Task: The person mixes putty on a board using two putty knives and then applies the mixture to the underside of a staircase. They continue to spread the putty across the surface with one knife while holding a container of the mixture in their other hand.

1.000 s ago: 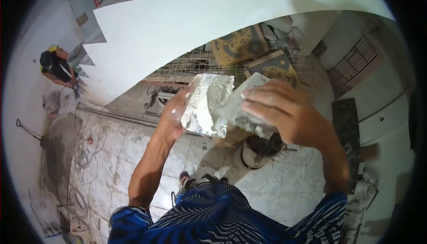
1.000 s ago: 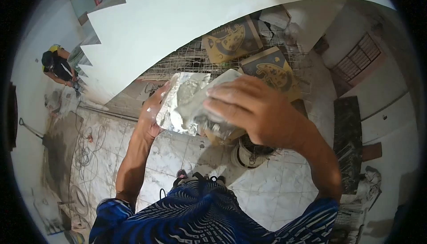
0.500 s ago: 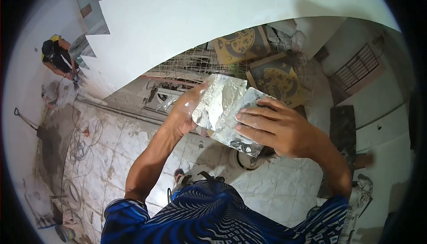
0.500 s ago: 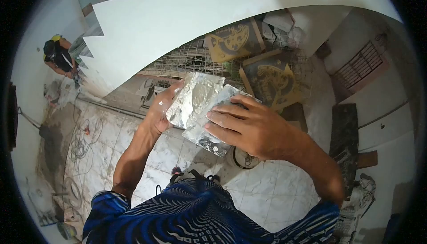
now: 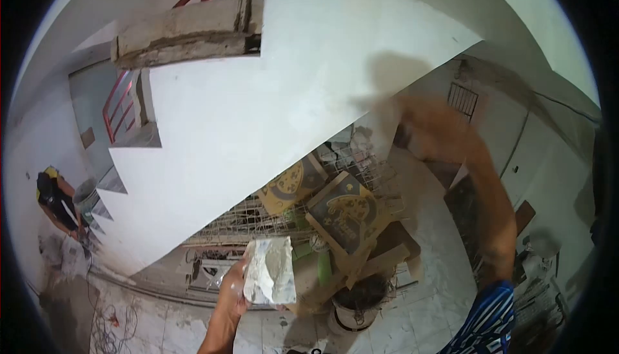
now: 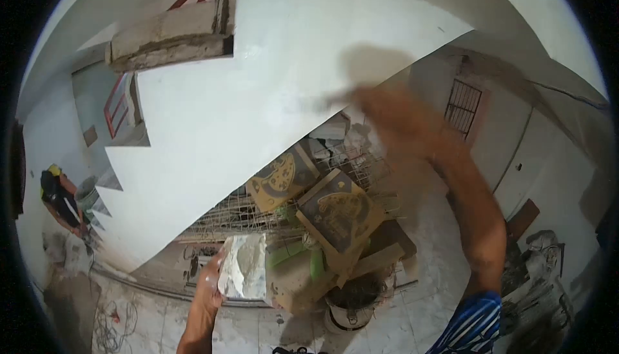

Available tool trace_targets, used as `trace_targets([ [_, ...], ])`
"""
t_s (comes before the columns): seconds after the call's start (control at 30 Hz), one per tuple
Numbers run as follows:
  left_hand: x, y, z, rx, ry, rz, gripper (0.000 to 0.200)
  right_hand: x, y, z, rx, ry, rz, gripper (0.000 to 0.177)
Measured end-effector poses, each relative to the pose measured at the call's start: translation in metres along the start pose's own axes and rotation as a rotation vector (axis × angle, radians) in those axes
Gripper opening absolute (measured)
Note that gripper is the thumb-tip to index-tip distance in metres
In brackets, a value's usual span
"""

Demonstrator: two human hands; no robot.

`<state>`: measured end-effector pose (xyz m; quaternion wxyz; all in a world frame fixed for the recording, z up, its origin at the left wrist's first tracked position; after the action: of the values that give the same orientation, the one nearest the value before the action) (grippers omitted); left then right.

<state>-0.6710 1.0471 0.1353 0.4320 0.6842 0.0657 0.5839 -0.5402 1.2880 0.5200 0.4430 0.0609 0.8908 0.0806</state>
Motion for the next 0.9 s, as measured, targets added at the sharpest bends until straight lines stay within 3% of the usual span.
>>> trace_targets([
  [0.03, 0.002, 0.0, 0.002, 0.007, 0.005, 0.033, 0.044, -0.024, 0.016, -0.019, 0.165, 0.076, 0.054, 0.033],
  [0.07, -0.003, -0.002, 0.004, -0.009, 0.033, 0.009, 0.044, -0.045, 0.029, -0.031, 0.628, -0.071, -0.105, 0.033],
  [0.17, -0.026, -0.017, 0.005, -0.078, 0.049, 0.015, 0.046, -0.075, 0.062, -0.081, 0.414, 0.189, -0.039, 0.032],
  [0.23, -0.035, -0.023, 0.013, -0.082, 0.093, 0.038, 0.047, -0.087, 0.073, -0.104, 0.204, 0.432, 0.297, 0.03],
  [0.33, -0.054, -0.03, 0.025, -0.086, 0.101, 0.044, 0.047, -0.088, 0.087, -0.12, 0.116, 0.513, 0.399, 0.033],
  [0.43, -0.069, -0.038, 0.026, -0.056, 0.133, 0.124, 0.044, -0.087, 0.096, -0.127, 0.184, 0.5, 0.444, 0.047],
  [0.53, -0.07, -0.034, 0.034, -0.025, 0.126, 0.111, 0.046, -0.083, 0.093, -0.128, 0.121, 0.603, 0.487, 0.049],
  [0.7, -0.072, -0.033, 0.034, -0.007, 0.138, 0.125, 0.046, -0.069, 0.092, -0.129, 0.123, 0.607, 0.516, 0.053],
  [0.9, -0.078, -0.044, 0.022, -0.082, 0.194, 0.185, 0.045, -0.046, 0.095, -0.127, 0.094, 0.682, 0.506, 0.058],
])
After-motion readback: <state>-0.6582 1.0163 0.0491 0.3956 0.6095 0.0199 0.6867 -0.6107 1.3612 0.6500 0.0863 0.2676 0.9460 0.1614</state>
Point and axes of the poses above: each hand's wrist, its own z-axis away from the middle knuckle, its own x-axis out of the palm, y = z × x, the point moved 8 cm from there along -z, towards the middle knuckle, and after that the axes turned 12 degrees about x, right-handed, at the moved point
